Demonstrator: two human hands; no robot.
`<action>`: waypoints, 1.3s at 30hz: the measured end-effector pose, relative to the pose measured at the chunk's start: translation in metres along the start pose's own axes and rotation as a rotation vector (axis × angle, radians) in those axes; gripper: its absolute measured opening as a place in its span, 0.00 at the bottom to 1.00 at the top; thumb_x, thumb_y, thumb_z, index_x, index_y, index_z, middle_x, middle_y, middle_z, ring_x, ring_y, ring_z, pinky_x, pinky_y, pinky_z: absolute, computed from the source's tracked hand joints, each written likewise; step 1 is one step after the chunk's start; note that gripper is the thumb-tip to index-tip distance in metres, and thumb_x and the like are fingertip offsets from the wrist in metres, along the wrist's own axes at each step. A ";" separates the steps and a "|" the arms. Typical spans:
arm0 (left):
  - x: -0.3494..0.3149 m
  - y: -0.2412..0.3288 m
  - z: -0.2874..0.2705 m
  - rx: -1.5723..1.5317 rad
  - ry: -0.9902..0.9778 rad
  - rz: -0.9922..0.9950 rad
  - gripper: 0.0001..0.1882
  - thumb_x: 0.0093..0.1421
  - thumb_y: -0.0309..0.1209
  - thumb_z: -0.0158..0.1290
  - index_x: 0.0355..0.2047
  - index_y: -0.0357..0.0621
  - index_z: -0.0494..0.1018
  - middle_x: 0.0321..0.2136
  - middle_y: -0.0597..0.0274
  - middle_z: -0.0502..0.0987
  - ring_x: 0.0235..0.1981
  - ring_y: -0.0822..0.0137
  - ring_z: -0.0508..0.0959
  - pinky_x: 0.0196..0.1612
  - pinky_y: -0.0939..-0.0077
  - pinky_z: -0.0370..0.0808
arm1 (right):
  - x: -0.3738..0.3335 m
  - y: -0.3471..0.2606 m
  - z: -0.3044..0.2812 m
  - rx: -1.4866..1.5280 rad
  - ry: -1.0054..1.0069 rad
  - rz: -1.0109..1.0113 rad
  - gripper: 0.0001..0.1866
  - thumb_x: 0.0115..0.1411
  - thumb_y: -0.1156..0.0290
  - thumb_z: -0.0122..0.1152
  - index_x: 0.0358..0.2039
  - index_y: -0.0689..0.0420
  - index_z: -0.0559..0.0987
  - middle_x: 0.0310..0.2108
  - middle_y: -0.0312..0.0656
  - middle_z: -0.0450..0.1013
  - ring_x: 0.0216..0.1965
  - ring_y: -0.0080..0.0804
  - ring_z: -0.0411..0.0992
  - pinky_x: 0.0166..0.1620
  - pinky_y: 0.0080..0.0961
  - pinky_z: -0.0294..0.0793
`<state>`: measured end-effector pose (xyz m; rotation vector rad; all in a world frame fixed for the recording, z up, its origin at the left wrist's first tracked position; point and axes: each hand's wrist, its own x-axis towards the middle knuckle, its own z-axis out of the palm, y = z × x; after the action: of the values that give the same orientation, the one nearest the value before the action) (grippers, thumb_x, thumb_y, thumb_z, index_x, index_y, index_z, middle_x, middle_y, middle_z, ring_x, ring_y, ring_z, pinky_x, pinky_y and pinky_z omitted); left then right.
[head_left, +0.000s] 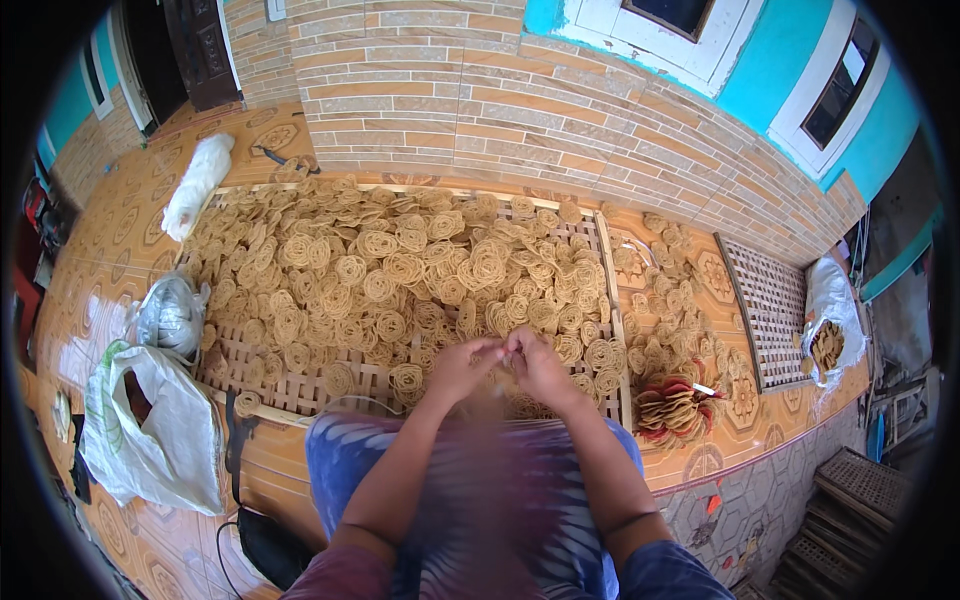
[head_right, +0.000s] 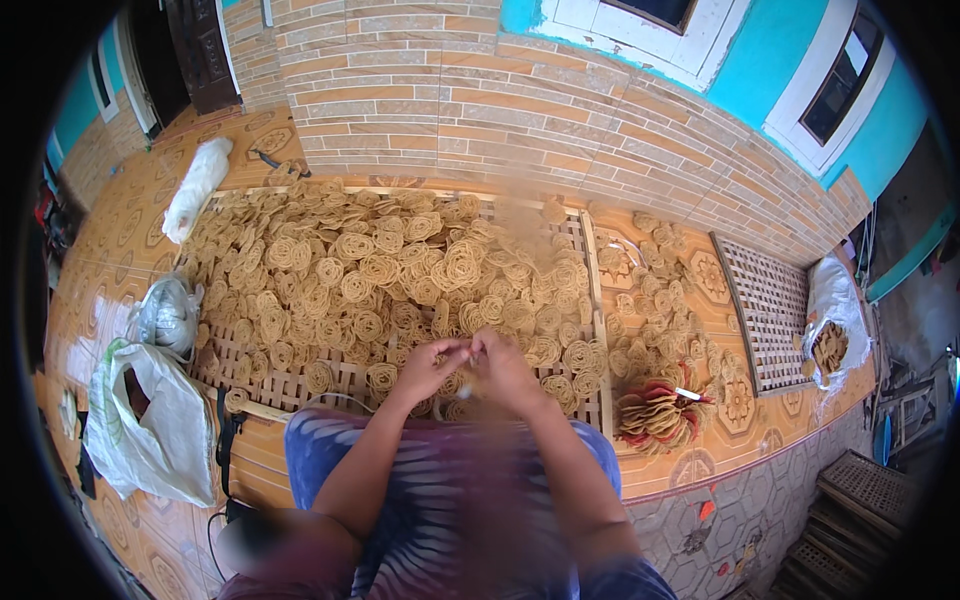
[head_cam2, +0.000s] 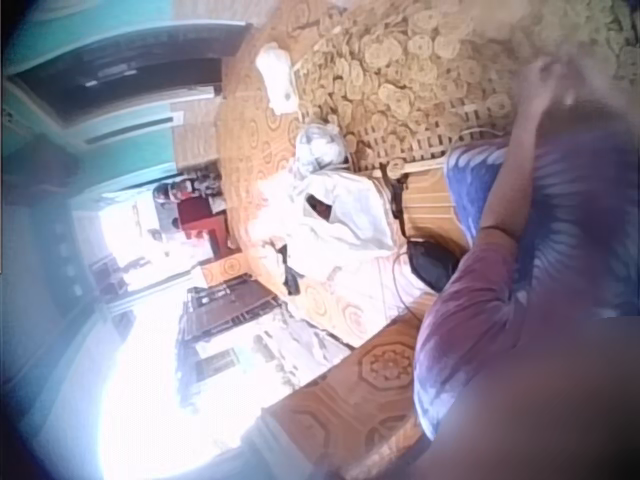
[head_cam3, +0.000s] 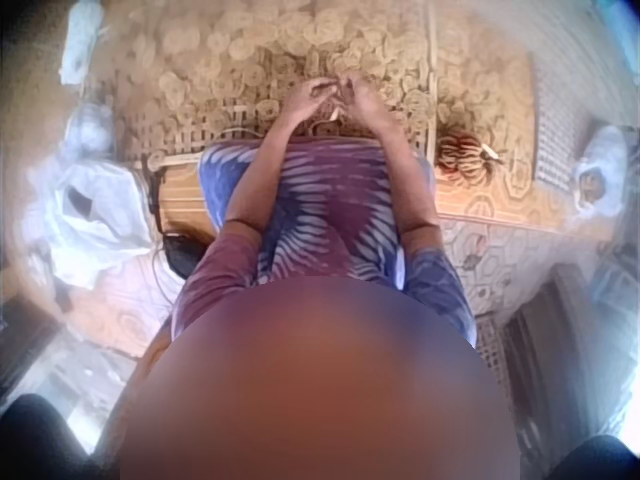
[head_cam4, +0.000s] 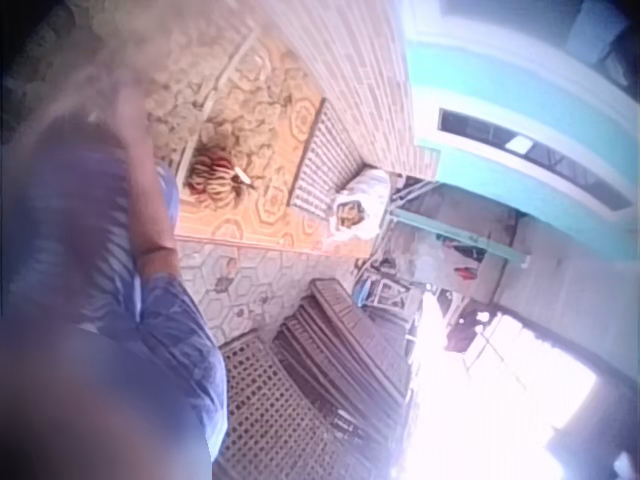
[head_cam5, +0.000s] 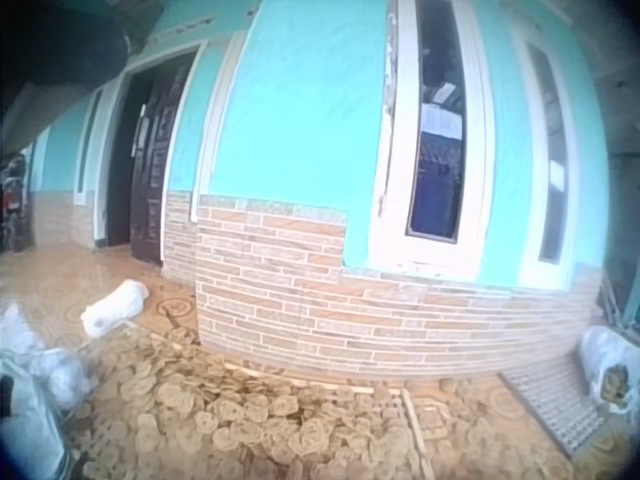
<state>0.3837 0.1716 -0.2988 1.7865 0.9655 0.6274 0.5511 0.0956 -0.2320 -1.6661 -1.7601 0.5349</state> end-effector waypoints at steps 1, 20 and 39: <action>0.000 -0.002 -0.001 0.032 -0.050 0.008 0.17 0.61 0.45 0.61 0.46 0.52 0.84 0.37 0.54 0.85 0.40 0.56 0.84 0.46 0.64 0.78 | 0.003 0.003 0.000 0.080 0.055 -0.015 0.09 0.59 0.87 0.53 0.38 0.60 0.70 0.31 0.50 0.75 0.37 0.49 0.77 0.42 0.39 0.75; 0.017 -0.007 0.007 -0.071 0.256 0.151 0.08 0.55 0.32 0.62 0.34 0.44 0.79 0.28 0.62 0.84 0.24 0.62 0.78 0.38 0.65 0.75 | 0.049 0.076 0.019 -0.284 0.193 0.082 0.13 0.61 0.73 0.62 0.46 0.60 0.82 0.40 0.46 0.80 0.42 0.46 0.77 0.49 0.36 0.73; 0.005 0.011 -0.005 -0.186 0.251 -0.008 0.10 0.62 0.34 0.61 0.37 0.41 0.84 0.28 0.61 0.86 0.30 0.72 0.85 0.37 0.79 0.78 | 0.028 0.030 0.021 0.378 0.200 0.099 0.06 0.64 0.74 0.64 0.39 0.64 0.82 0.31 0.37 0.79 0.33 0.20 0.73 0.39 0.20 0.73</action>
<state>0.3862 0.1762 -0.2866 1.5639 1.0449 0.9226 0.5588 0.1298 -0.2620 -1.4859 -1.3428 0.6741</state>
